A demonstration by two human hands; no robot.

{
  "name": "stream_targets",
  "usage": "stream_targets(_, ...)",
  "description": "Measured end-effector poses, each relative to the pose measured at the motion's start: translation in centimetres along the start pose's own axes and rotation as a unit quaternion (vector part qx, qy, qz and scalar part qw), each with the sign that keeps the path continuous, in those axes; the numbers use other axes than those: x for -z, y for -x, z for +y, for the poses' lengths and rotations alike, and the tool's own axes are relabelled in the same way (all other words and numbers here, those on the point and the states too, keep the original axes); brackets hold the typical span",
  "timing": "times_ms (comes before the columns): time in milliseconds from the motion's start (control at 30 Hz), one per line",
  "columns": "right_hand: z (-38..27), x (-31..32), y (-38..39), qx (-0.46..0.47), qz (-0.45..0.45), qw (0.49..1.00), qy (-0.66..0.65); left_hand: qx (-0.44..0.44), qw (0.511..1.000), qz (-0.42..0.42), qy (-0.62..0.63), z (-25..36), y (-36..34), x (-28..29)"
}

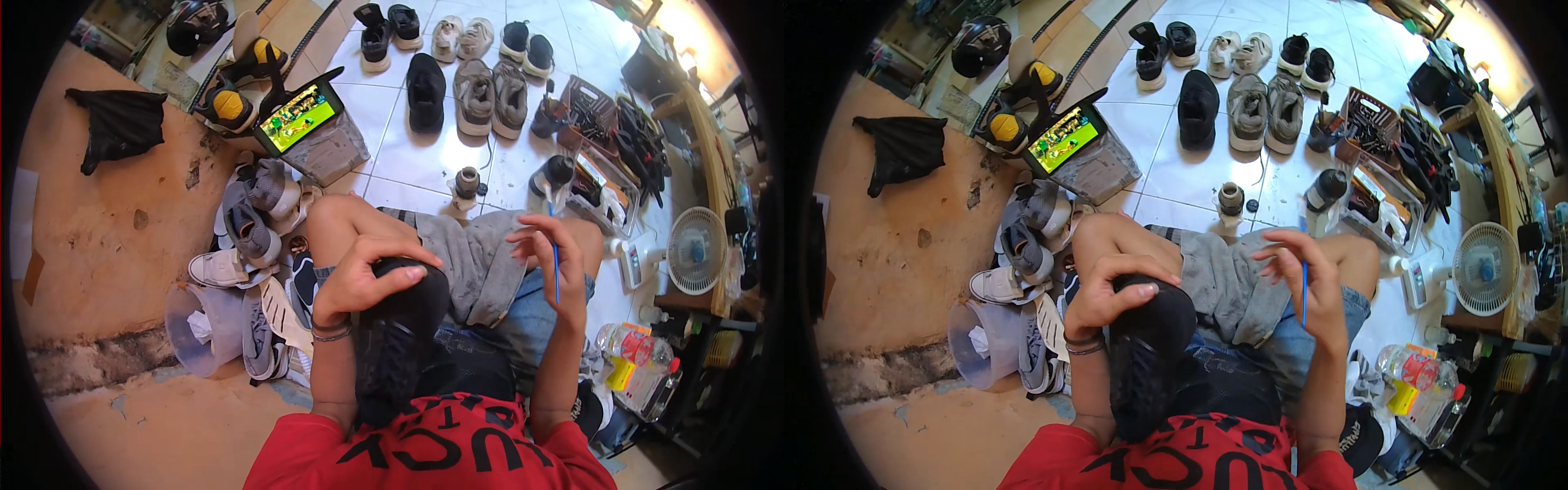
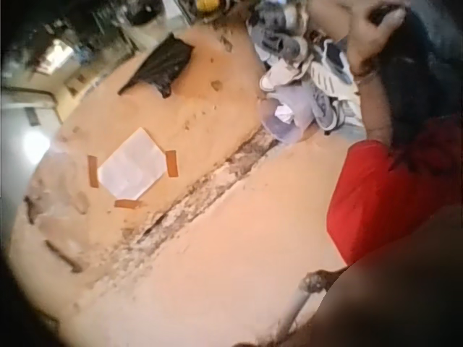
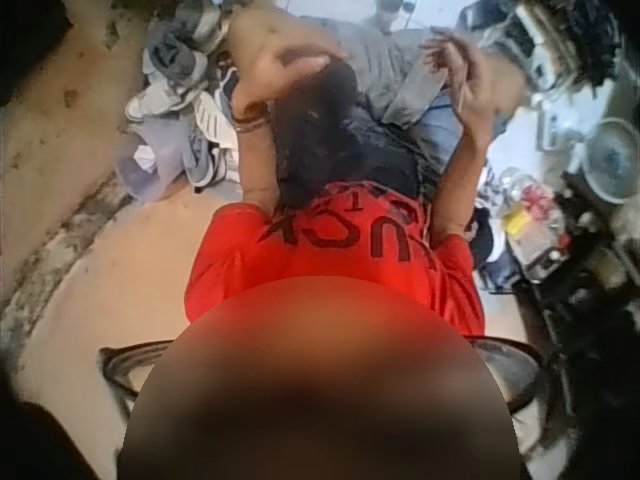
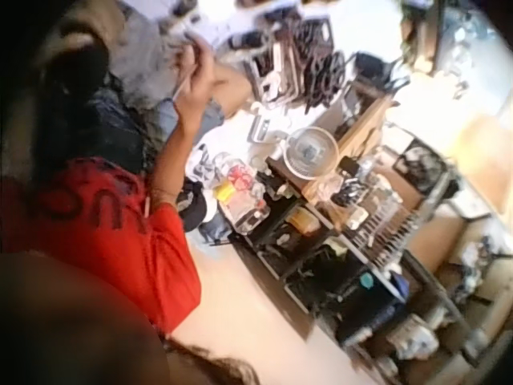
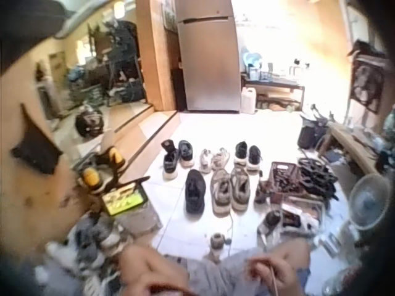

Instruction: Painting the midsoles of various sneakers using a brush and paint.

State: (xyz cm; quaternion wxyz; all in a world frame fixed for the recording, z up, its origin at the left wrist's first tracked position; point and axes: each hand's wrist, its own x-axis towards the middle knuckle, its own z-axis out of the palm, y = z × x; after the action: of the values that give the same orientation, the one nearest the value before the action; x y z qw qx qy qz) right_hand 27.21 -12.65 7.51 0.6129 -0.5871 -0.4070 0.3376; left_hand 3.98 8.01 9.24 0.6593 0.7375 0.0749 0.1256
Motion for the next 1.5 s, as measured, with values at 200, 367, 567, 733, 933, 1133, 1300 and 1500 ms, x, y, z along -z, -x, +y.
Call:
stream_targets(200,5.5,6.3,0.1,-0.085,0.090,0.992,-0.026,0.109,0.980,0.165,0.036,-6.3,1.5,3.0)
stream_targets(367,12.6,10.1,-0.1,-0.050,0.225,0.959,-0.166,0.154,0.973,0.174,0.009,-9.6,0.5,3.0)
stream_targets(567,14.3,9.4,-1.2,-0.059,0.233,0.967,-0.086,0.141,0.970,0.195,-0.043,-11.2,-0.3,2.2)
stream_targets(733,14.1,8.9,-1.2,-0.061,0.226,0.964,-0.125,0.142,0.969,0.201,-0.024,-11.5,0.0,2.2)
stream_targets(933,14.7,9.3,-1.3,-0.068,0.216,0.970,-0.086,0.138,0.971,0.196,-0.012,-10.9,-0.3,2.2)
stream_targets(1133,14.8,9.2,-1.4,-0.071,0.210,0.971,-0.091,0.140,0.969,0.202,-0.006,-11.0,-0.2,2.2)
stream_targets(1300,15.1,9.3,-1.3,-0.069,0.205,0.973,-0.080,0.145,0.968,0.203,-0.012,-10.8,-0.2,2.1)
stream_targets(1500,15.3,9.5,-1.3,-0.072,0.197,0.976,-0.062,0.137,0.969,0.205,-0.014,-11.0,-0.1,2.0)
